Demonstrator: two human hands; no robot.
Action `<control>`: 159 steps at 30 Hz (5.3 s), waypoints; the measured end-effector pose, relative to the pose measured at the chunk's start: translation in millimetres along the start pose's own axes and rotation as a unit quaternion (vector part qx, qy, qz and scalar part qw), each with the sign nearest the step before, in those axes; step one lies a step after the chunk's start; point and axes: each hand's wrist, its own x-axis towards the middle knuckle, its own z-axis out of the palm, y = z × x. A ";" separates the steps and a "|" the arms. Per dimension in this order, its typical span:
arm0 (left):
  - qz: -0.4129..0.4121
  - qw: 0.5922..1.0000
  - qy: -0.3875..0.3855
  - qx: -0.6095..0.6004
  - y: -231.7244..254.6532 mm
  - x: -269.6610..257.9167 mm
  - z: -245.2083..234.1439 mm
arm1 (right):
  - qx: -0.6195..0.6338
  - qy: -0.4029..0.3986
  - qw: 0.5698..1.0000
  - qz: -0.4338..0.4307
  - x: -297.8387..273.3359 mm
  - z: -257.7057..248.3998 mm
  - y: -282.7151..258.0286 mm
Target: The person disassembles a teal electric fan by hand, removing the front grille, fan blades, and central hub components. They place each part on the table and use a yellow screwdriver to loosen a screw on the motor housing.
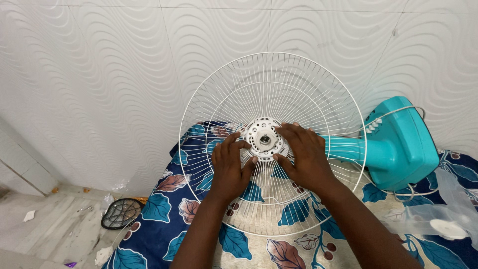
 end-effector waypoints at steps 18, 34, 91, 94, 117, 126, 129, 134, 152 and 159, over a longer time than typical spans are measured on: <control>-0.021 0.999 0.021 0.011 17.8 4.9 -6.1 | -0.003 0.014 1.000 0.001 -1.8 1.4 -2.1; -0.134 0.987 0.050 -0.067 31.6 13.0 1.5 | 0.015 0.013 1.000 0.019 -0.5 -1.9 -9.9; -0.173 0.975 0.088 -0.111 54.1 -15.2 -14.5 | 0.039 -0.016 0.999 -0.006 -18.0 -17.7 -43.1; -0.187 0.973 0.081 -0.109 53.2 -16.7 -14.1 | 0.039 -0.024 0.999 -0.006 -19.2 -17.5 -43.4; -0.210 0.974 0.037 -0.072 48.3 -39.6 -24.5 | 0.053 -0.067 0.996 -0.003 -34.7 -18.2 -55.6; -0.242 0.968 0.036 -0.064 60.9 -41.4 -23.5 | 0.079 -0.070 0.994 -0.002 -40.9 -18.2 -56.3; -0.240 0.968 0.035 -0.068 63.9 -40.9 -24.2 | 0.073 -0.073 0.995 -0.008 -41.8 -17.5 -56.2; -0.244 0.967 0.036 -0.061 68.6 -40.3 -24.2 | 0.077 -0.059 0.995 -0.012 -43.9 -18.5 -57.6; -0.225 0.971 0.011 -0.077 83.7 -25.5 -14.5 | 0.122 -0.042 0.991 0.039 -41.9 -44.6 -57.7; -0.167 0.981 0.043 -0.089 100.6 -21.4 -2.6 | 0.064 0.005 0.998 0.009 -55.4 -66.0 -47.0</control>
